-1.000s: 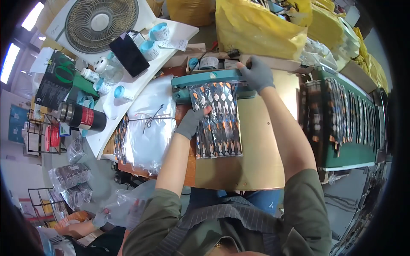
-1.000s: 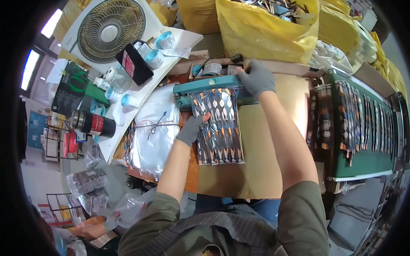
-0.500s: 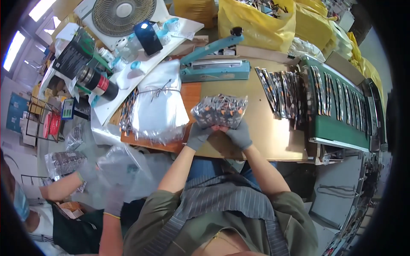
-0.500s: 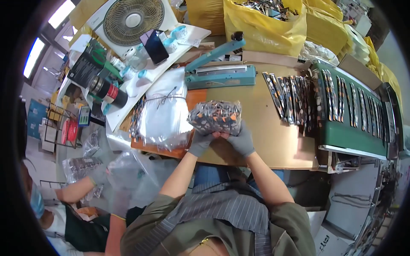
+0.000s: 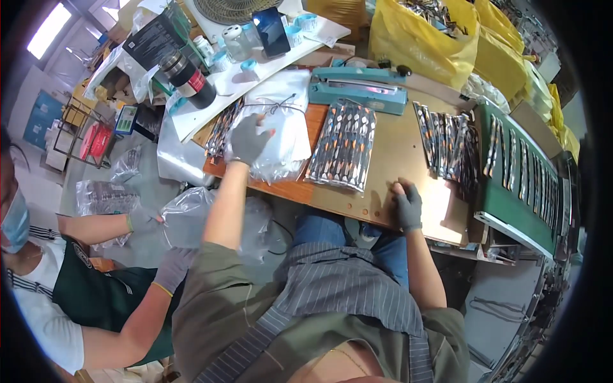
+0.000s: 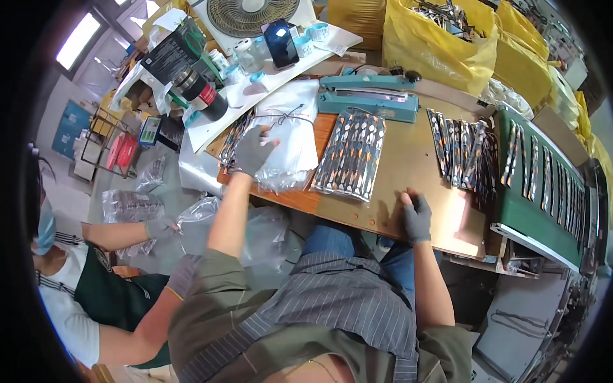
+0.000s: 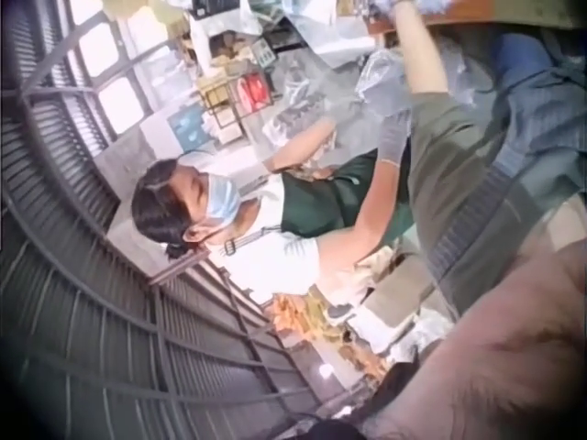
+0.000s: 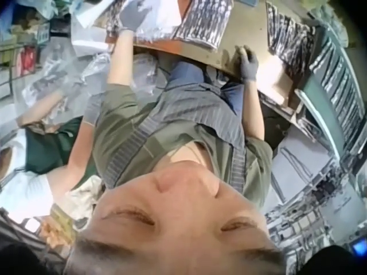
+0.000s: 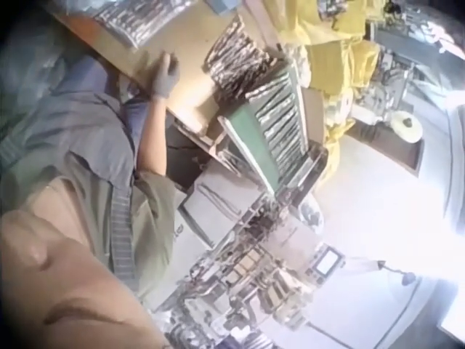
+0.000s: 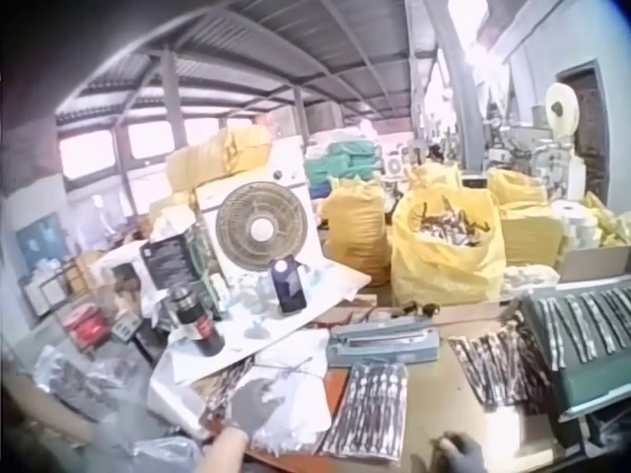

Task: Packaging groups of brushes into plastic bags at a factory workstation using manual packing and heat-sealing tools.

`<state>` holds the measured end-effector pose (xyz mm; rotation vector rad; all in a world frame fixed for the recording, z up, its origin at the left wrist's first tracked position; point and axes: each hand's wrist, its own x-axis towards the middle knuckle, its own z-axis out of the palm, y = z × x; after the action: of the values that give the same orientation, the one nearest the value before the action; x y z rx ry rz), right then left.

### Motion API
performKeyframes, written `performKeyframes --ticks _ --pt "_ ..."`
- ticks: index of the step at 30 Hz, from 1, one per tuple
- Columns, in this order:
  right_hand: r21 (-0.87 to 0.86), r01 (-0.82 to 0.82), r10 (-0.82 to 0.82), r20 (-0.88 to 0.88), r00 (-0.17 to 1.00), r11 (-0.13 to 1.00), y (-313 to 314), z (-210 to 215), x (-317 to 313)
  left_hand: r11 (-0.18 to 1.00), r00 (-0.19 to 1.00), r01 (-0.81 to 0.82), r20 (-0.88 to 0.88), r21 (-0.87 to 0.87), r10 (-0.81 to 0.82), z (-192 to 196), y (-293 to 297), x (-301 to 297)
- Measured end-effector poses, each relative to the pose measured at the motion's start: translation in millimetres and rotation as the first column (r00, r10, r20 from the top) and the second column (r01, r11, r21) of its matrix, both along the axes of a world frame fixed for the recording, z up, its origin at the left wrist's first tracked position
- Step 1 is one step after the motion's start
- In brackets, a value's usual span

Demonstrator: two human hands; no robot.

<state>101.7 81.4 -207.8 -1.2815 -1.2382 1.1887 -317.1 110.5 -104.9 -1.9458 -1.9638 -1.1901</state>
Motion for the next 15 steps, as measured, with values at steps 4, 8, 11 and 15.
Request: performKeyframes --ticks 4,8,11,15 --pt "-0.154 -0.044 -0.014 -0.353 0.935 0.987 0 9 -6 0.9 0.989 0.115 0.129 -0.42 -0.066 -6 6 -58" --pt "-0.262 -0.051 -0.045 -0.349 0.936 0.964 -2 7 14 0.948 0.822 0.296 0.536 -0.113 -0.193 28 22 22" --pt "-0.219 -0.202 0.152 -0.222 0.963 0.955 -13 73 -20 0.882 0.494 0.466 0.807 0.07 -0.325 68 -15 101" --pt "-0.022 -0.432 0.419 -0.201 0.885 0.902 -9 144 -80 0.879 0.585 0.478 0.745 0.003 -0.321 32 -32 180"
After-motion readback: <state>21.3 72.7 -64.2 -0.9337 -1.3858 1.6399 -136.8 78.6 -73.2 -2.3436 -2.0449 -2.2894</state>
